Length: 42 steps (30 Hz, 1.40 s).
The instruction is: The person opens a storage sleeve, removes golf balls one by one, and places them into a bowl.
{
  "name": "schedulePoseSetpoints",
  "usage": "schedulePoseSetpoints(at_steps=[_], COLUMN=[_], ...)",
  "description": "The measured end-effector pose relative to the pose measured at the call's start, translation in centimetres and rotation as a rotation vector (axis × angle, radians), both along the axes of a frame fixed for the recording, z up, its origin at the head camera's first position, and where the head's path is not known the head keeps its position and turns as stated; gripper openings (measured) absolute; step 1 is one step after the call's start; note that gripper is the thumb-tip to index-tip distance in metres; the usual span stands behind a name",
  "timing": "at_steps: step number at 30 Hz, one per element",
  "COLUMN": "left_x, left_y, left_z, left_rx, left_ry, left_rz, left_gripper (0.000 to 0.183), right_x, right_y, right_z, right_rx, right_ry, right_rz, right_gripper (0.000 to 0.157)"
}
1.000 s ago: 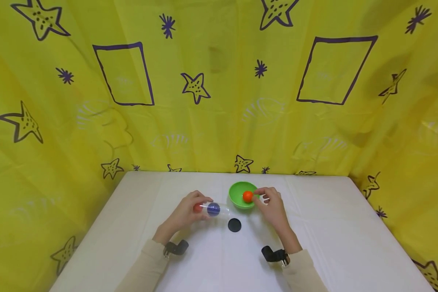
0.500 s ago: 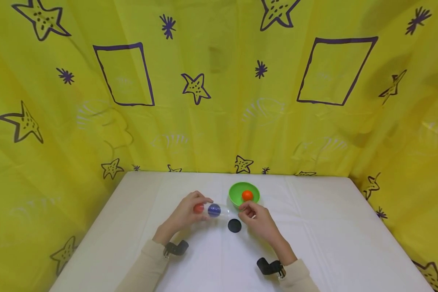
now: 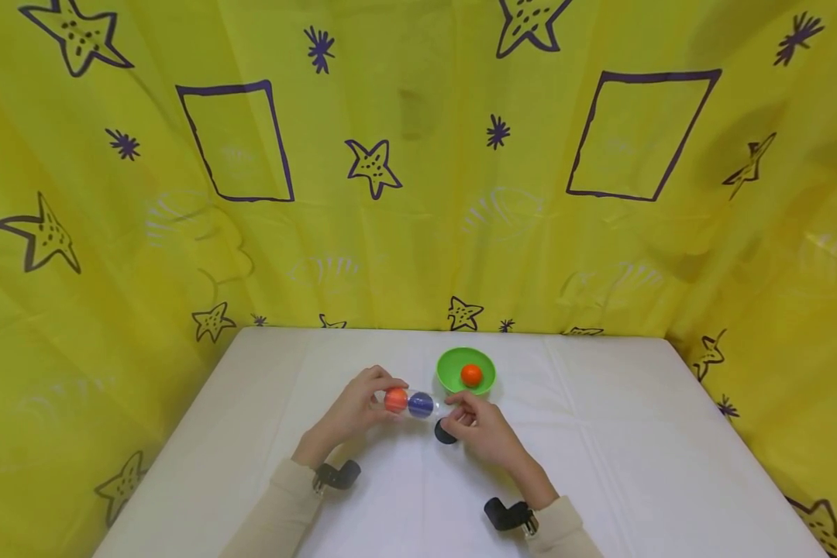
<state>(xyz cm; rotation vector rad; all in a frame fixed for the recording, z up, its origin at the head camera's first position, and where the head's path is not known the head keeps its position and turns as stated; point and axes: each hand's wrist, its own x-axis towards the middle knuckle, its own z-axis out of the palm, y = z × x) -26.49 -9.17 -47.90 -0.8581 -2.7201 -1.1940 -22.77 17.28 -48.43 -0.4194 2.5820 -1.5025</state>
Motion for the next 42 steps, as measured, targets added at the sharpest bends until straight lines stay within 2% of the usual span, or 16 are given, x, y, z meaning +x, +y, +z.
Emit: schedulePoseSetpoints(at_steps=[21, 30, 42], left_x=[0.13, -0.07, 0.11], left_y=[-0.05, -0.1, -0.13], left_z=[0.16, -0.04, 0.1], left_rx=[-0.014, -0.032, -0.015], left_ry=[-0.025, -0.033, -0.05], left_rz=[-0.002, 0.019, 0.019], left_gripper=[0.045, 0.047, 0.047], right_x=[-0.01, -0.28, -0.01], right_y=[-0.06, 0.13, 0.06], right_z=[-0.41, -0.84, -0.32], right_rx=[-0.027, -0.021, -0.024], right_ry=[0.006, -0.047, -0.047], right_rz=[0.033, 0.008, -0.02], right_gripper=[0.039, 0.043, 0.041])
